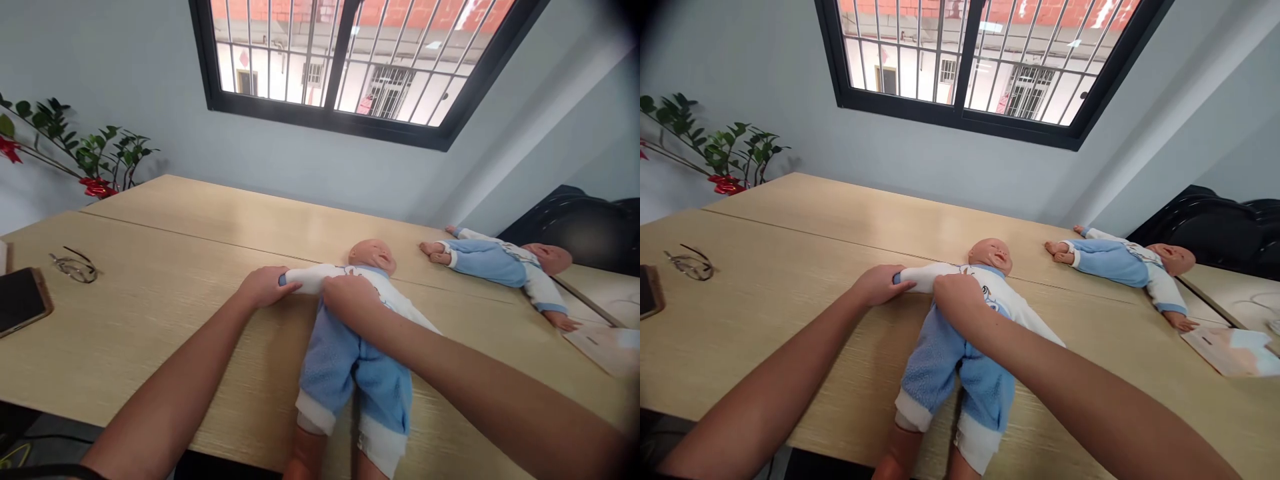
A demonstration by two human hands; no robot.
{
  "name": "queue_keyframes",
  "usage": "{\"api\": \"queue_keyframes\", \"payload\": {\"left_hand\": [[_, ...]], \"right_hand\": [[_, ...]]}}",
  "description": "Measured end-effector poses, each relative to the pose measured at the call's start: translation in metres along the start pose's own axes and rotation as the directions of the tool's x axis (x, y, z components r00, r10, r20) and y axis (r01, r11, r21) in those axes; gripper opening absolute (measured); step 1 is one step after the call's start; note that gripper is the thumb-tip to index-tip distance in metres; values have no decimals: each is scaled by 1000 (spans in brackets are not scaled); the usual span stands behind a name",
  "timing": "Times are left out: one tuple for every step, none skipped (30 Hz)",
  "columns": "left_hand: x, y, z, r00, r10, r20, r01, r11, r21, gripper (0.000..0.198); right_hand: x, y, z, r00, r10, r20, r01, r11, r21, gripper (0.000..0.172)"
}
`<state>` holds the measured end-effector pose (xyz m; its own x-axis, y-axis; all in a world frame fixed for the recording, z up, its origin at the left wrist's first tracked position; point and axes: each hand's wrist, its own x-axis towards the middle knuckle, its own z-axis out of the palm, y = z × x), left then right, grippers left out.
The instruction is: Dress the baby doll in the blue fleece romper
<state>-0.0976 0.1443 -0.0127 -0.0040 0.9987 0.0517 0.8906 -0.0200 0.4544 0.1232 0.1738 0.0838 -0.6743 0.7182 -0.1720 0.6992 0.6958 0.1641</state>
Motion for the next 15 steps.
{"api": "queue_keyframes", "payload": {"left_hand": [[0, 0, 0, 1000, -10, -3, 10, 1000, 6, 50], [0, 0, 0, 1000, -23, -7, 23, 1000, 11, 51], [0, -1, 0, 999, -36, -14, 37, 999, 17, 52], [0, -1, 0, 999, -50, -21, 51, 998, 22, 53], [0, -1, -1, 998, -64, -27, 64, 998, 28, 54], [-1, -1, -1, 996, -78, -33, 79, 996, 35, 55], [-1, -1, -1, 995, -92, -37, 93, 995, 45, 56], [-1, -1, -1, 994, -106, -40, 108, 992, 58, 57], [-1, -1, -2, 992, -119, -43, 122, 990, 72, 57], [-2, -2, -2, 991, -127, -45, 130, 988, 87, 57], [-2, -2, -3, 991, -126, -47, 130, 986, 101, 56], [-2, -3, -3, 992, -116, -50, 121, 986, 113, 56], [-2, -3, -4, 993, -100, -55, 107, 987, 123, 55], [-2, -4, -4, 994, -85, -64, 93, 987, 132, 55], [-2, -5, -4, 995, -72, -72, 81, 987, 139, 55]], "right_hand": [[-7, -3, 0, 999, -19, -40, 18, 1000, -7, 27], [-17, -7, 2, 995, -63, -77, 64, 998, 0, 26], [-28, -13, 6, 987, -131, -98, 134, 991, 22, 25], [-41, -20, 11, 971, -214, -103, 221, 974, 57, 23], [-55, -28, 18, 952, -293, -91, 301, 948, 105, 22], [-68, -36, 26, 932, -355, -70, 361, 920, 152, 22], [-80, -44, 34, 918, -388, -76, 395, 900, 181, 22], [-91, -50, 42, 911, -401, -101, 413, 889, 198, 23], [-99, -55, 49, 903, -410, -132, 429, 879, 208, 21], [-104, -57, 54, 895, -413, -168, 442, 870, 216, 19], [-107, -57, 56, 886, -418, -198, 457, 860, 228, 15], [-108, -54, 57, 877, -427, -221, 473, 847, 242, 12], [-108, -47, 56, 869, -432, -242, 486, 836, 255, 14], [-106, -36, 54, 864, -430, -262, 493, 830, 262, 18], [-103, -21, 52, 863, -415, -287, 488, 832, 264, 23]]}}
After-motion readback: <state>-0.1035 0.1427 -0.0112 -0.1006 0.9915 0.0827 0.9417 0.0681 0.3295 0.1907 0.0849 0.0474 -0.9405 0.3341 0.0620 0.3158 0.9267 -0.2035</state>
